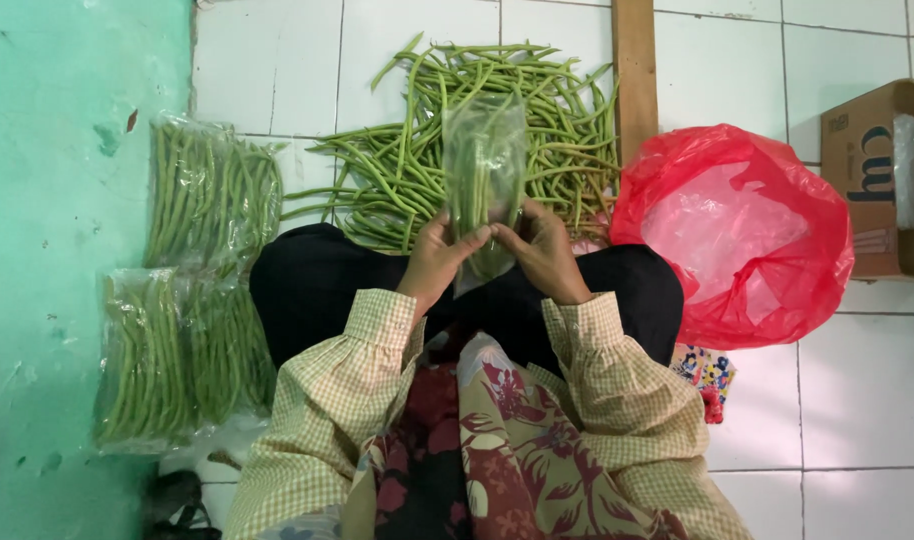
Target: Packing long green beans into clear plastic bags while sitting on the floor
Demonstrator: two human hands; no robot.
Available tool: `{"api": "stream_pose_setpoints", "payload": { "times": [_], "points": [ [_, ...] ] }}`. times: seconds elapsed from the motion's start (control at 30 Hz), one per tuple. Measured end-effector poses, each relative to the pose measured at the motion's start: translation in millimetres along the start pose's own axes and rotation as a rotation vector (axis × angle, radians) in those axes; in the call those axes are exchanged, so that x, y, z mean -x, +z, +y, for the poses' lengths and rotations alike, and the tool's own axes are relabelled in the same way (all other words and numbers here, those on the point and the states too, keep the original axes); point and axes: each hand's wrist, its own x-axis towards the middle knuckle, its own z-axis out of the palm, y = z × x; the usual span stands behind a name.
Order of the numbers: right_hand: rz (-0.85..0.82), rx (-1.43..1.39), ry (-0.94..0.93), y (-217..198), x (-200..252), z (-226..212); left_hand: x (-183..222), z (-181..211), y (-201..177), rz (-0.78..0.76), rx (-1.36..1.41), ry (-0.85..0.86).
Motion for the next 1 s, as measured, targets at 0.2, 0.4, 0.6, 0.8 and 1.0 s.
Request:
{"api": "stream_pose_setpoints", "payload": {
  "times": [0.2, 0.4, 0.6, 0.8, 1.0],
  "points": [
    [0.029, 0.139, -0.037, -21.4, -13.1, 31.6, -11.1, 53.5, -17.4, 0.058, -0.203, 0.029],
    [0.201, 0.417, -0.017, -61.6, -33.0, 97.3, -24.9, 52.5, -51.6, 0.177, -0.136, 0.049],
    [0.138, 1.158, -0.066, -58.6, -18.2, 142.9, -41.5, -5.6, -63.7, 0.155, -0.12, 0.03],
    [0.143, 1.372, 0.014, -64.2, -16.7, 165.5, -42.0, -5.6, -66.7, 0.174, -0.136, -0.008],
    [0.278, 0.875, 0.033, -86.6, -13.0, 162.6, -43.3, -4.6, -68.3, 0.151, -0.134, -0.002]
  ]
}}
